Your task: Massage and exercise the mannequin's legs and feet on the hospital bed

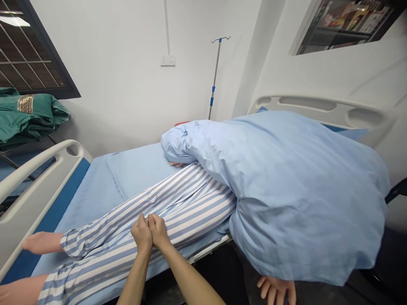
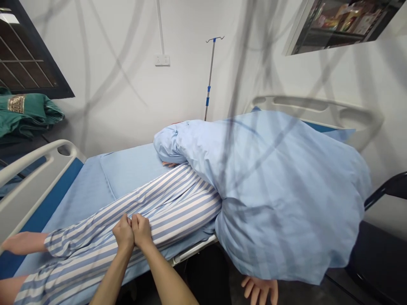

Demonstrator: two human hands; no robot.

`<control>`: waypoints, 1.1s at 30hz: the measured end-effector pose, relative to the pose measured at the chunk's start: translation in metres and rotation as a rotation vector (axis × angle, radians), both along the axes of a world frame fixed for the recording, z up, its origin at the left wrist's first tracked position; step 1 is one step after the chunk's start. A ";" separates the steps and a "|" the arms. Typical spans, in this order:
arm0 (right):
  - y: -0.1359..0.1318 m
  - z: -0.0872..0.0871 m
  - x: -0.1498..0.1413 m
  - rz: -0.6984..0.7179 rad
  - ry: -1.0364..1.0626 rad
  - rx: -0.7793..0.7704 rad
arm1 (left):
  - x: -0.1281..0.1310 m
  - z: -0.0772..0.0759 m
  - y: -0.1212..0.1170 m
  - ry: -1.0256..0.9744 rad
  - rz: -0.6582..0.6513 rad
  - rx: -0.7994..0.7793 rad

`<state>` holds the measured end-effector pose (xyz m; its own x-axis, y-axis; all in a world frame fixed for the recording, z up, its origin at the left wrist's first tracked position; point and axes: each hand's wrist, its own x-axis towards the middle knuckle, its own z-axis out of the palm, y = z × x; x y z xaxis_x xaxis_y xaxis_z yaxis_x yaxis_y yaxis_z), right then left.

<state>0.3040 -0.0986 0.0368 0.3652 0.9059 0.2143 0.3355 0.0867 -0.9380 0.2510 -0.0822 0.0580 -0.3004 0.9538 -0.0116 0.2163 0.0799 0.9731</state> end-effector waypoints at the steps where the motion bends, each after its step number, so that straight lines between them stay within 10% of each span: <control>1: 0.000 0.000 0.000 0.001 -0.007 0.000 | 0.000 -0.003 -0.001 -0.002 0.006 -0.005; 17: -0.009 0.010 0.026 0.020 -0.315 0.002 | -0.003 -0.019 -0.002 0.413 -0.244 0.017; 27: -0.002 0.006 0.034 -0.086 0.000 0.009 | 0.040 0.016 -0.005 -0.289 -0.262 0.044; 33: 0.000 0.002 0.033 -0.078 0.057 0.037 | 0.031 -0.005 0.004 -0.029 -0.203 0.008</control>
